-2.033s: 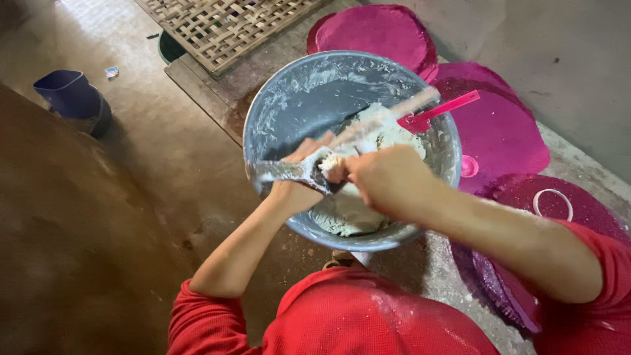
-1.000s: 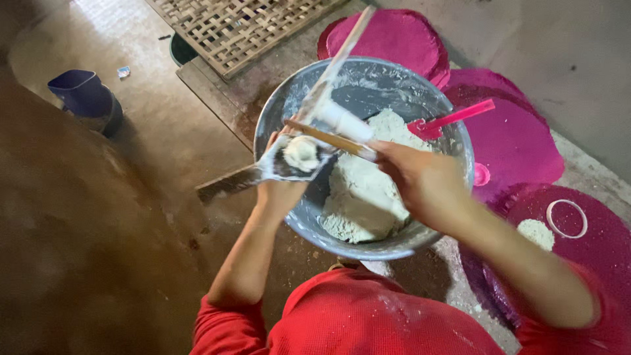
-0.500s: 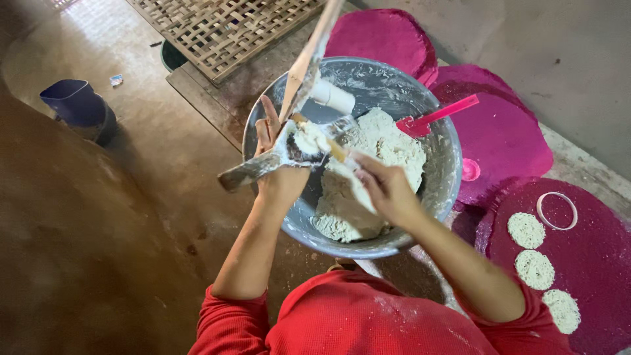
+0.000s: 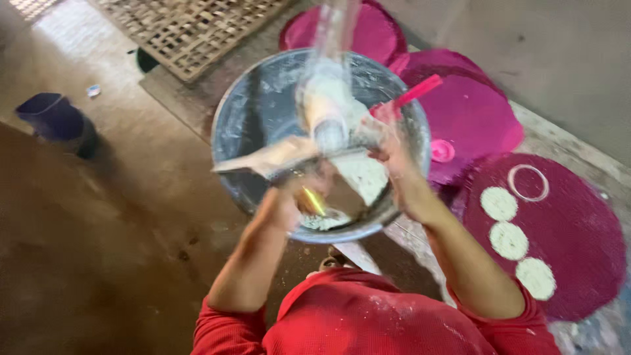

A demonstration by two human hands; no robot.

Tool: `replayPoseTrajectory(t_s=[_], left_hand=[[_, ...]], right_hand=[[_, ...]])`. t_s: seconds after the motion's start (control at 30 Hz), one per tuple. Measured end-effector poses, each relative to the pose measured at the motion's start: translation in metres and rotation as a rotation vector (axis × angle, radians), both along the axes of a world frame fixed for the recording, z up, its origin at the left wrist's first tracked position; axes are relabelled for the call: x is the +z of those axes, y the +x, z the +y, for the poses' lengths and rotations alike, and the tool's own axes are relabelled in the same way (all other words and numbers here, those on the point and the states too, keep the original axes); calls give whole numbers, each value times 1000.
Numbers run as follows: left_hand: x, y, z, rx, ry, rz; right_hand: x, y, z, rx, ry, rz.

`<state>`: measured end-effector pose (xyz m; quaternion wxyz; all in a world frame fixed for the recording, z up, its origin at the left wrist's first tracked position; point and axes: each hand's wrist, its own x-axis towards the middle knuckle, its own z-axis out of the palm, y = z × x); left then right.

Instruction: The person presses dough with a wooden hand mold to form round rice cakes, places the molded cakes onto round pink trays, and stacks woven bamboo lids over filled trays. They carry a stacked tray to a steamer, then return and continue molding more cakes from a large bowl of dough.

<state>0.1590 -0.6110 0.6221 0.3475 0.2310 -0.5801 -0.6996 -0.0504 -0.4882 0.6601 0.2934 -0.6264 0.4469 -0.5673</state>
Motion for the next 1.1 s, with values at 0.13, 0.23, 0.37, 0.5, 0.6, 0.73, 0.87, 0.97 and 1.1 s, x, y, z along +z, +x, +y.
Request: replayPoseTrajectory(t_s=[0.13,0.23,0.37,0.5,0.6,0.73,0.87,0.97,1.1], left_hand=[[-16,-46,107,-579,283,101],[-14,-67,129,-647,171,190],[1,-75,136,-661,-687,-344],[7,-81,185,-945,28,-163],[6,-101,228,-951,49,-127],[11,-146,242,-948,-817,208],[20,-204,252,-1176,-330,172],[17,-249,263,-1134,-355,-168],[-17,-330,236,-1460,-371,113]], right_hand=[[21,-12,73,200,-184,-707],[29,-33,134,-225,-222,-505],[24,-50,215,42,-76,-278],[10,-34,282,-266,-347,731],[7,-27,308,-261,-330,677],[0,-40,332,-498,-259,593],[-12,-86,388,-447,32,26],[-40,-139,429,163,624,-475],[-102,-130,464,-306,433,-542]])
